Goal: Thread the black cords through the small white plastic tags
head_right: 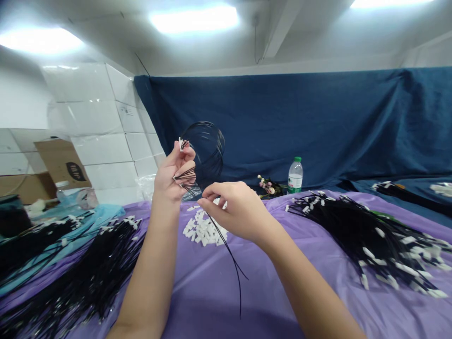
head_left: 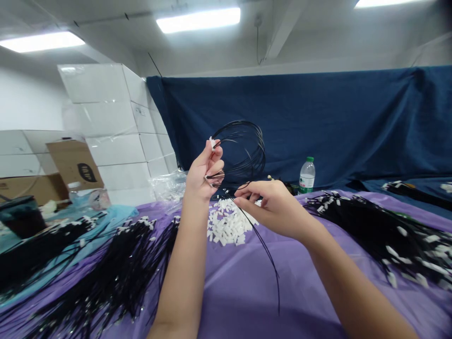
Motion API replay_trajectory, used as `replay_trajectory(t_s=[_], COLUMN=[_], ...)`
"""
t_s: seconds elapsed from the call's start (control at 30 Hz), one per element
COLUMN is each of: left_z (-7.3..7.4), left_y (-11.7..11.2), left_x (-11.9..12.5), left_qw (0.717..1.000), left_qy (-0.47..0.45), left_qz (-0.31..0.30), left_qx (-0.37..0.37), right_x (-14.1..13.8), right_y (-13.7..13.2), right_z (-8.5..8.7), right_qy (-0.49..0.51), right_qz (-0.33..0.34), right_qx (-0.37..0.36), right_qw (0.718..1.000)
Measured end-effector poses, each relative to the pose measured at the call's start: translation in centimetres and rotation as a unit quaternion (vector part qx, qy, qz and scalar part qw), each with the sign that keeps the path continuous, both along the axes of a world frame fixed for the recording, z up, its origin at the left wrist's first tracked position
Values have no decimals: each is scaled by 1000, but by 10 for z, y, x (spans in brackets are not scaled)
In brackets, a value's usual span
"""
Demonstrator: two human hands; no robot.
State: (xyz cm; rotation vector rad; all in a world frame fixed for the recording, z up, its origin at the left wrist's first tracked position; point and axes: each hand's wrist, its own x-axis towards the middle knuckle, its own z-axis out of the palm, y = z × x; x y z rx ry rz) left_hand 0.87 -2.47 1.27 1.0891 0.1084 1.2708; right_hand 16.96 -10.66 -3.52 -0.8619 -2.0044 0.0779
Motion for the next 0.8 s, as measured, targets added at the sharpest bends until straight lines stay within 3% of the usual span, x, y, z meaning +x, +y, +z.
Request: replay_trajectory(t_s=[0.27,0.53,0.8], left_z=[-3,-4,-2], left_y=[-2,0,2], left_x=[5,7,6], left_qw=[999,999,996], left_qy=[23,39,-8], left_qz=[-27,-13,-76], left_qx=[7,8,-39], right_x=[-4,-10,-9], right_y=[0,4,9], right_z=[-3,-7,-10], right_qy=[-18,-39,-114], right_qz=[-20,-123,-84], right_qx=[7,64,74], right_qw=[1000,990,987])
